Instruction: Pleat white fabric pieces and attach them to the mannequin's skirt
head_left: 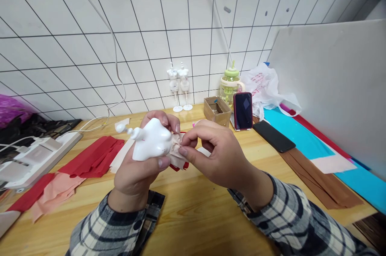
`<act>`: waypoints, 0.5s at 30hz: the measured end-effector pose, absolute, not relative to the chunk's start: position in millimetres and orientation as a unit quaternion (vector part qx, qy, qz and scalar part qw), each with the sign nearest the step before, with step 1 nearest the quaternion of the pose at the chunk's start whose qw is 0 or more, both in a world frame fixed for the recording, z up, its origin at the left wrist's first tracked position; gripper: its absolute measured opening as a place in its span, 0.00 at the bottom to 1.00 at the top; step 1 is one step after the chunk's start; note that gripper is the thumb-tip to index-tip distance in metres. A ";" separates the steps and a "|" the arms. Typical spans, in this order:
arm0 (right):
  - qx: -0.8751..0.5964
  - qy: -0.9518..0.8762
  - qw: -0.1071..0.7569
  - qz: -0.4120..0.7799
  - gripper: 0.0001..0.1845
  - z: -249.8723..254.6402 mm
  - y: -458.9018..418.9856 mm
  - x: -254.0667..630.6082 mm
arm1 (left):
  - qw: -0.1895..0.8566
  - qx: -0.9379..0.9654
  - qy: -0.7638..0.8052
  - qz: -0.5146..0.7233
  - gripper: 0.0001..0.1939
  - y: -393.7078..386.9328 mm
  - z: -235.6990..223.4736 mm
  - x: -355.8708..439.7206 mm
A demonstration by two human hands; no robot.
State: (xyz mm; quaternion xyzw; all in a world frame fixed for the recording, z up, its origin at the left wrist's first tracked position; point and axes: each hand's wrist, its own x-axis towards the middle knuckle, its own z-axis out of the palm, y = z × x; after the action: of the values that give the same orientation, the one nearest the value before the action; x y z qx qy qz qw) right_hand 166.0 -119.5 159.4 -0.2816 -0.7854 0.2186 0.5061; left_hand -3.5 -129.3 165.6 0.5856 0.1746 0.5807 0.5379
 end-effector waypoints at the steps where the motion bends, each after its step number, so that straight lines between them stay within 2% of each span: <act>1: -0.278 -0.787 0.505 0.220 0.02 159.7 -119.3 166.4 | 0.537 0.585 0.175 0.582 0.24 -129.2 165.7 -3.4; 6: -0.283 -0.794 0.495 0.212 0.06 159.4 -117.9 165.6 | 0.536 0.584 0.177 0.583 0.24 -129.9 166.0 -3.9; 15: -0.277 -0.801 0.499 0.182 0.04 158.1 -119.0 169.1 | 0.530 0.585 0.179 0.587 0.24 -129.3 166.8 -5.5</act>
State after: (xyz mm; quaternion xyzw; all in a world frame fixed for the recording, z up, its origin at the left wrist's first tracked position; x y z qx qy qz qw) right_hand 169.1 -119.0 158.1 -0.2767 -0.8008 0.1816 0.4992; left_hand -5.5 -129.3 166.8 0.5851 0.1788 0.5869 0.5303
